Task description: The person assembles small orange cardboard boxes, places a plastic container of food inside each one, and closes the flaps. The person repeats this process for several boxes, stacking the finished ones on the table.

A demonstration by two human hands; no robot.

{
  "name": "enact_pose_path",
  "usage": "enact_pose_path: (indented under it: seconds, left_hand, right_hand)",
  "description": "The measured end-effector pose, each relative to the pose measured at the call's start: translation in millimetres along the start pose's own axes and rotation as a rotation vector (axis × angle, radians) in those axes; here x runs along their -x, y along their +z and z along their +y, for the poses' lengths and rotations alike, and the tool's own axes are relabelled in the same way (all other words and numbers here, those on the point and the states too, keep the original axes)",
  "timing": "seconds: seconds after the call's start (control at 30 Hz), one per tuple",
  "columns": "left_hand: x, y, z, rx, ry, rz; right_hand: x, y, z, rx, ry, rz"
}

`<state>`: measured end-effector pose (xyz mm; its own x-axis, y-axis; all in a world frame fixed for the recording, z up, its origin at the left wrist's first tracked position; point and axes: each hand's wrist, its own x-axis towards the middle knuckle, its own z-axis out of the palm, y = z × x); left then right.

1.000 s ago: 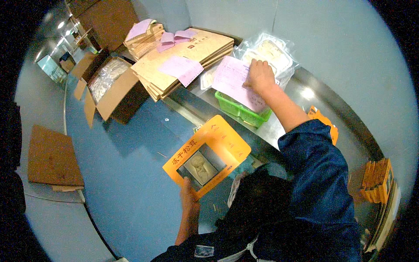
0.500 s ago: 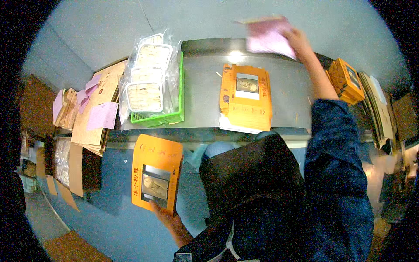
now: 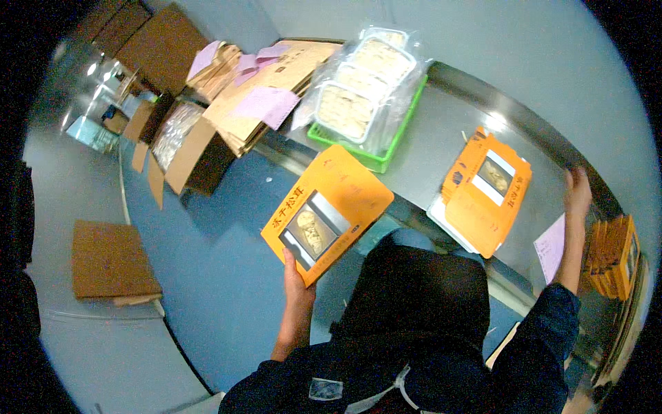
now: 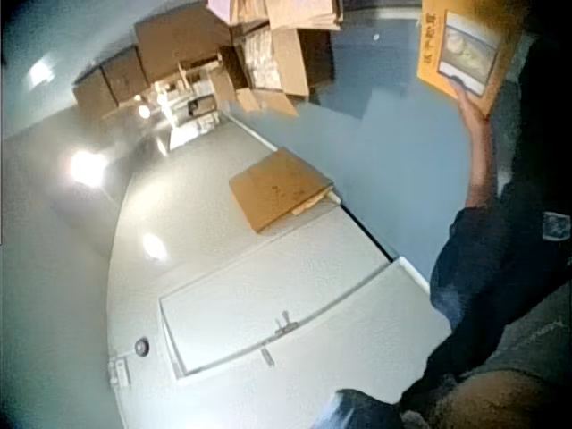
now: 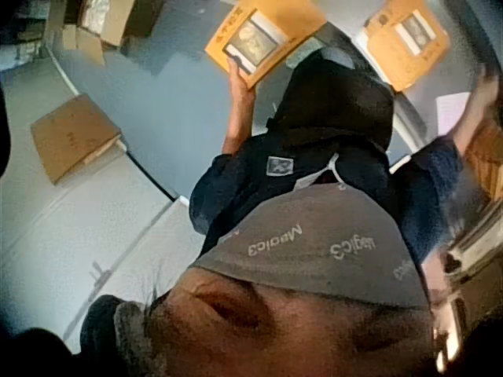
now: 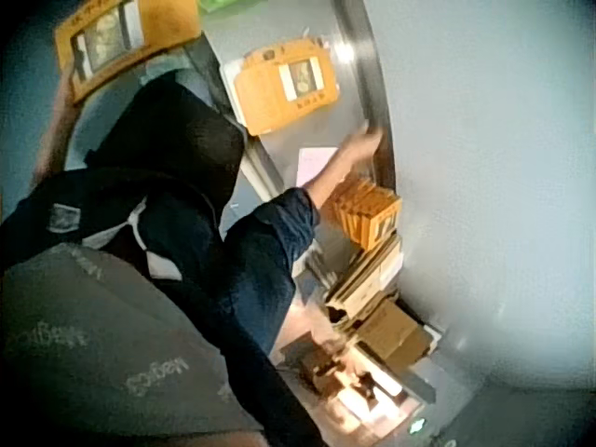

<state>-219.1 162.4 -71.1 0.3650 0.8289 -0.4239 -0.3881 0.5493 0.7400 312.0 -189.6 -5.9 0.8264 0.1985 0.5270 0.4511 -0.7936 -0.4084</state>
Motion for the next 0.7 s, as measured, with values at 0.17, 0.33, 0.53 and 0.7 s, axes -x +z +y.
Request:
enact_pose_path:
  seconds: [0.17, 0.33, 0.53, 0.7]
  left_hand:
    - [-5, -29, -2, 0.018, 0.046, 0.040]
    - [11, -69, 1, 0.017, 0.045, 0.014]
    - [10, -77, 21, 0.054, 0.094, 0.120]
    - [-15, -69, 16, 0.281, -0.013, 0.112]
  right_hand:
    - [3, 63, -348, -0.545, -0.509, -0.548]
    - [-4, 163, -498, -0.348, -0.702, -0.464]
    - [-21, 223, -537, -0.097, -0.476, -0.619]
    - [-54, 136, -500, -0.207, -0.395, -0.757]
